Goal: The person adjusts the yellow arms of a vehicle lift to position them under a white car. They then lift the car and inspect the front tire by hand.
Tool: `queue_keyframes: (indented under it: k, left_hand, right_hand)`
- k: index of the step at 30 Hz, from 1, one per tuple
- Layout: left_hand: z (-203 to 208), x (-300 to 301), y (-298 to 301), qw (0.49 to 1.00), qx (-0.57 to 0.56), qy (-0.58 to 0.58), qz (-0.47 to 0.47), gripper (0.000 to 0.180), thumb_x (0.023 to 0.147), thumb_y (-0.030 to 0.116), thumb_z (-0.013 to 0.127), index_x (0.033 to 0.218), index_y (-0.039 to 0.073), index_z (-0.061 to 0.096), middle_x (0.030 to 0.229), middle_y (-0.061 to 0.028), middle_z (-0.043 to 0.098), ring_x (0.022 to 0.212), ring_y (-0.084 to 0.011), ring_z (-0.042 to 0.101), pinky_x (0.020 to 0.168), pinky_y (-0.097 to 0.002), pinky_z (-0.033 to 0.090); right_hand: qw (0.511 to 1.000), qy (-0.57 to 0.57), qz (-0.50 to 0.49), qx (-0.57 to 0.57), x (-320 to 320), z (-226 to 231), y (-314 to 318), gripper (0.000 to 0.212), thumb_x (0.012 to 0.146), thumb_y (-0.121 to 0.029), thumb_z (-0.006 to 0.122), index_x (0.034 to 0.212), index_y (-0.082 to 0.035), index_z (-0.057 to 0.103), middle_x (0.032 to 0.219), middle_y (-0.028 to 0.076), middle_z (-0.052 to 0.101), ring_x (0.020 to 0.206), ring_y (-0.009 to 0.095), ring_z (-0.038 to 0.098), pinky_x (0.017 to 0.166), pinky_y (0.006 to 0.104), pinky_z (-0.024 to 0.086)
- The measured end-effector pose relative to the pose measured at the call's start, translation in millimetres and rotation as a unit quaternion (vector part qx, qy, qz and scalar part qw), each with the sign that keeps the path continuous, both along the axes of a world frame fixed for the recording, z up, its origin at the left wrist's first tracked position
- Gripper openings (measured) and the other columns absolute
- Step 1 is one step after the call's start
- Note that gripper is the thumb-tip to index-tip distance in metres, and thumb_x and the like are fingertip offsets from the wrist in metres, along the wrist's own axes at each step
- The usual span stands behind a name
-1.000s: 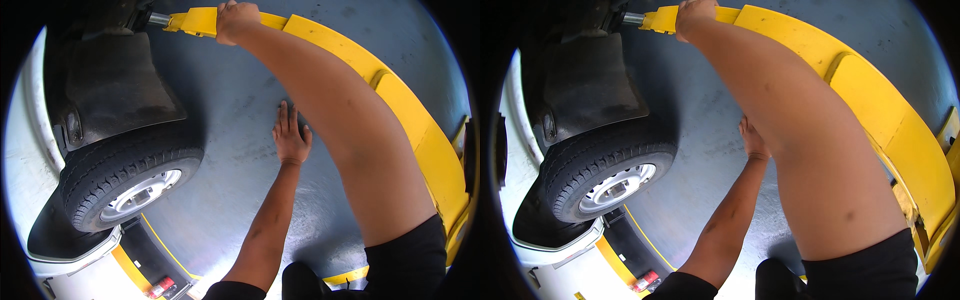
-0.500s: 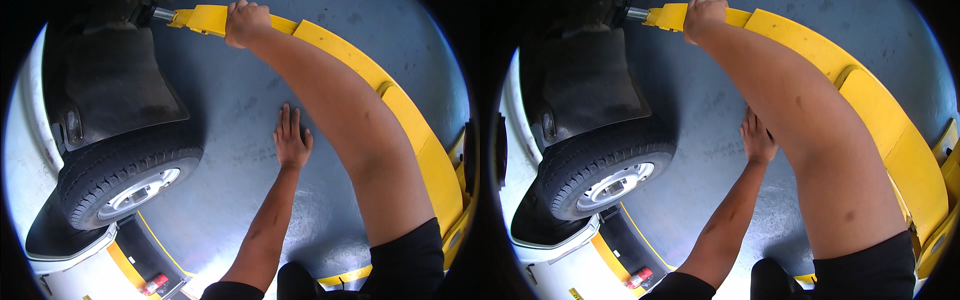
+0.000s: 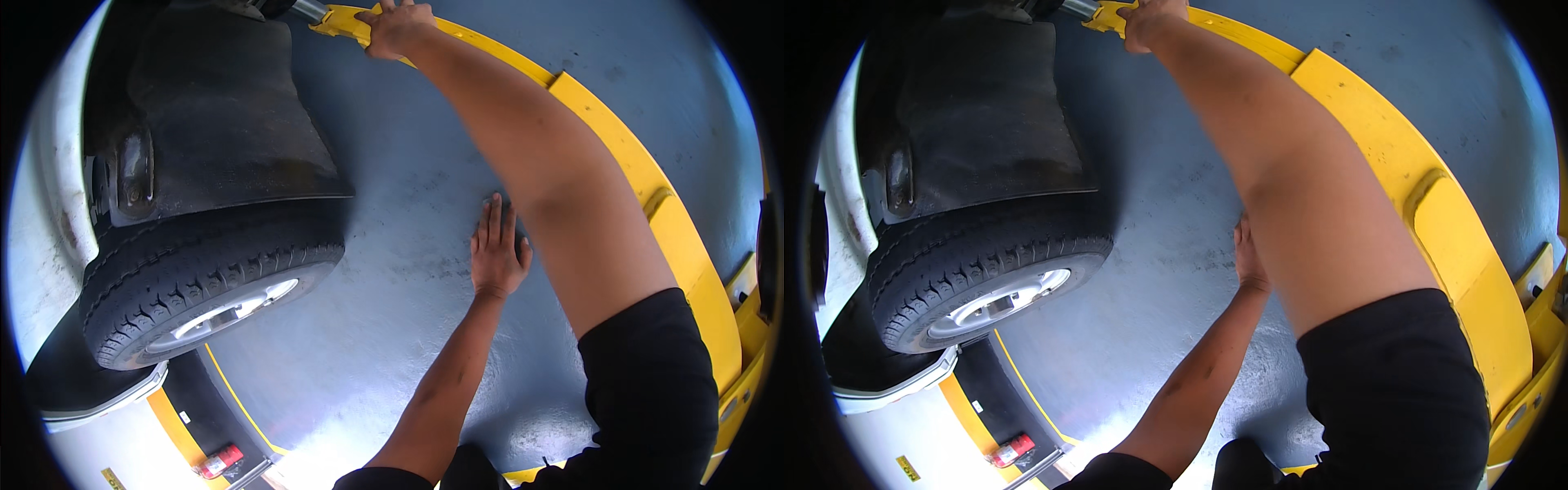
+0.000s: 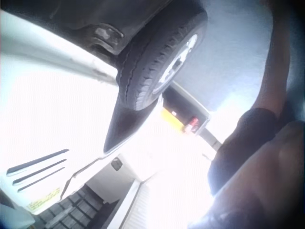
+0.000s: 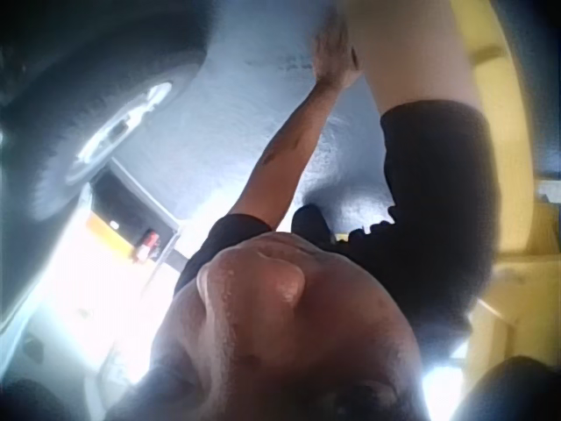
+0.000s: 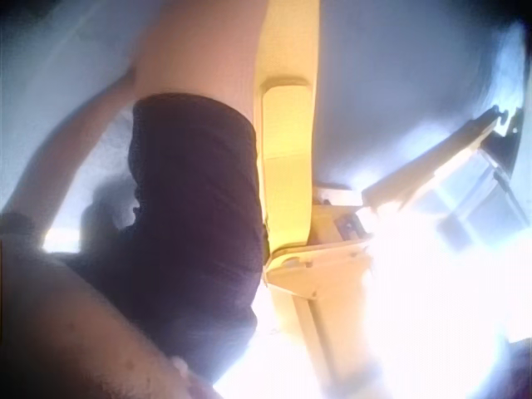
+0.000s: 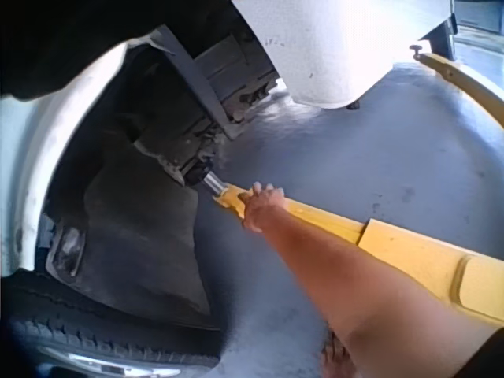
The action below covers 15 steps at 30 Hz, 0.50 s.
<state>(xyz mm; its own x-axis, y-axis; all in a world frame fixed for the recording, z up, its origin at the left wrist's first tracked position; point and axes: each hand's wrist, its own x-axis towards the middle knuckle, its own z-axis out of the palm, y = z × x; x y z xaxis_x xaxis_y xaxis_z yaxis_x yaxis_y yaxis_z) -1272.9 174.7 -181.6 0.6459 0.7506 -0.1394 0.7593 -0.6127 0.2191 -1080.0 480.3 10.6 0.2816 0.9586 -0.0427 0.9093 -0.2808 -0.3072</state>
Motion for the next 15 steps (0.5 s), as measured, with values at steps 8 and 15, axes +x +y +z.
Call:
queue_keyframes:
  k: [8, 15]
  left_hand:
    - [-13, -6, -3, 0.997, 0.022, -0.075, 0.005, 0.065, 0.096, 0.042, 0.06, 0.151, 0.008, 0.051, 0.158, -0.0173, 0.044, 0.151, -0.0358, 0.036, 0.12, -0.047, 0.032]
    - [-20, -14, -1, 0.999, -0.034, 0.008, -0.018, 0.061, 0.094, 0.042, 0.063, 0.144, 0.008, 0.058, 0.15, -0.0178, 0.05, 0.145, -0.0388, 0.039, 0.118, -0.0497, 0.032]
  right_hand:
    - [0.995, 0.017, -0.094, 0.035, -22, -22, 60, 0.054, 0.101, -0.034, 0.06, 0.153, -0.022, 0.054, 0.151, 0.008, 0.055, 0.141, 0.031, 0.052, 0.105, 0.0559, 0.045]
    - [0.996, 0.018, -0.082, 0.037, -21, -31, 72, 0.044, 0.105, -0.04, 0.051, 0.141, -0.019, 0.067, 0.147, 0.007, 0.058, 0.136, 0.028, 0.055, 0.104, 0.0493, 0.041]
